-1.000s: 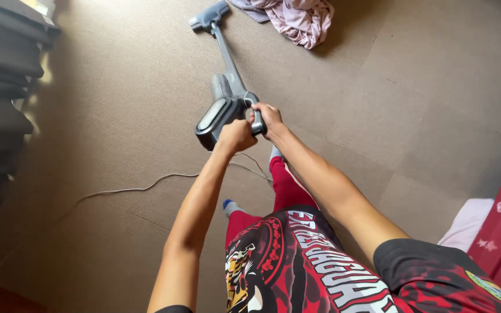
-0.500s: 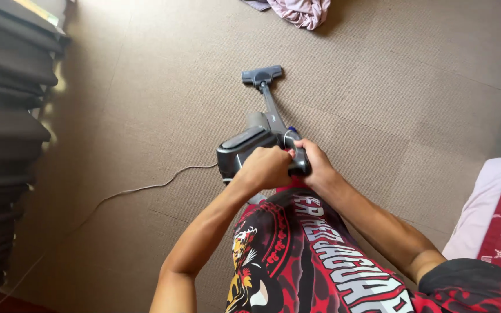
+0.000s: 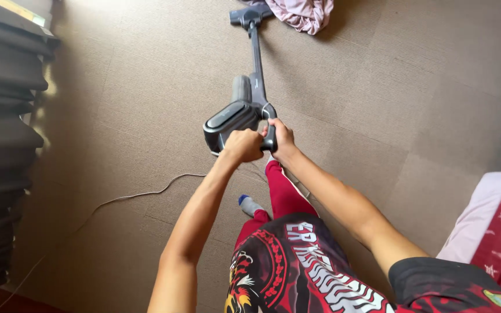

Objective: The person uses a corded stick vacuum cleaner to clean a beige carpeted floor in a bedroom. They move the vacuum back and forth across the floor, maneuvering around a red mattress, a pile of clothes, and a standing fan.

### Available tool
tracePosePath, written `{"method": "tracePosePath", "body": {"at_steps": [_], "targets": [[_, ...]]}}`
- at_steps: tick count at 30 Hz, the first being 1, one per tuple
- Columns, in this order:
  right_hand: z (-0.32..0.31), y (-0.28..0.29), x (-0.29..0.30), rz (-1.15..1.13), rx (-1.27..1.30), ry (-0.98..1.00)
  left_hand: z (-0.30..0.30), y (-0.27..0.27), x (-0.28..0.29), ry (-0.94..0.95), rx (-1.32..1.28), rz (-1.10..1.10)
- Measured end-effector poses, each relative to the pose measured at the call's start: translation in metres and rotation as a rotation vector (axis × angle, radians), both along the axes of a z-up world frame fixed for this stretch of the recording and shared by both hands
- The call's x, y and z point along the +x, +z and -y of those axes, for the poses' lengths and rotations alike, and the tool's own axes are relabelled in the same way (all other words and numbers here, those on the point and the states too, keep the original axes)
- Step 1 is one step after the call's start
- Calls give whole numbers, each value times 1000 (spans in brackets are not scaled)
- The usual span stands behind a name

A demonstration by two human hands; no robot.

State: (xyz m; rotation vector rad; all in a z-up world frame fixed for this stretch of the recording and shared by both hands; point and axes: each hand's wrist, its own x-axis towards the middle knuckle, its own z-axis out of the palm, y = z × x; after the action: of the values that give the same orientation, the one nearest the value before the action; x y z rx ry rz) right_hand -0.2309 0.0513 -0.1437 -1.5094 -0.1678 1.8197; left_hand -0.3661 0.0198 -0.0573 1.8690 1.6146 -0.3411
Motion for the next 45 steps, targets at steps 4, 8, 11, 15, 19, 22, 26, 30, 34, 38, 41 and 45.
{"method": "tracePosePath", "body": {"at_steps": [4,8,11,15,19,22,26,30,34,38,41,45], "targets": [[-69,-37,-29,17,101,41,-60,-41,-23,45,3,-20],[-104,-54,-35,24,138,86,-94,-64,-30,51,-2,-86],[-96,-61,-32,26,125,101,-82,-69,-27,81,1,-77],[-74,-59,-21,56,140,100,-51,-76,-11,154,39,-48],[-24,-52,3,52,120,173,8,-66,18,215,6,-49],[28,-23,21,50,78,216,64,-51,36,275,16,-48],[86,41,51,55,-6,245,119,29,65,325,-33,34],[109,103,79,-23,-127,292,151,116,89,364,-57,148],[117,143,84,-60,-179,267,160,145,91,358,-85,213],[90,137,71,-43,-173,270,137,105,87,405,-84,180],[54,104,54,-7,-135,328,105,65,83,467,-59,162],[-16,60,25,97,-20,456,45,12,68,585,-29,144]]}}
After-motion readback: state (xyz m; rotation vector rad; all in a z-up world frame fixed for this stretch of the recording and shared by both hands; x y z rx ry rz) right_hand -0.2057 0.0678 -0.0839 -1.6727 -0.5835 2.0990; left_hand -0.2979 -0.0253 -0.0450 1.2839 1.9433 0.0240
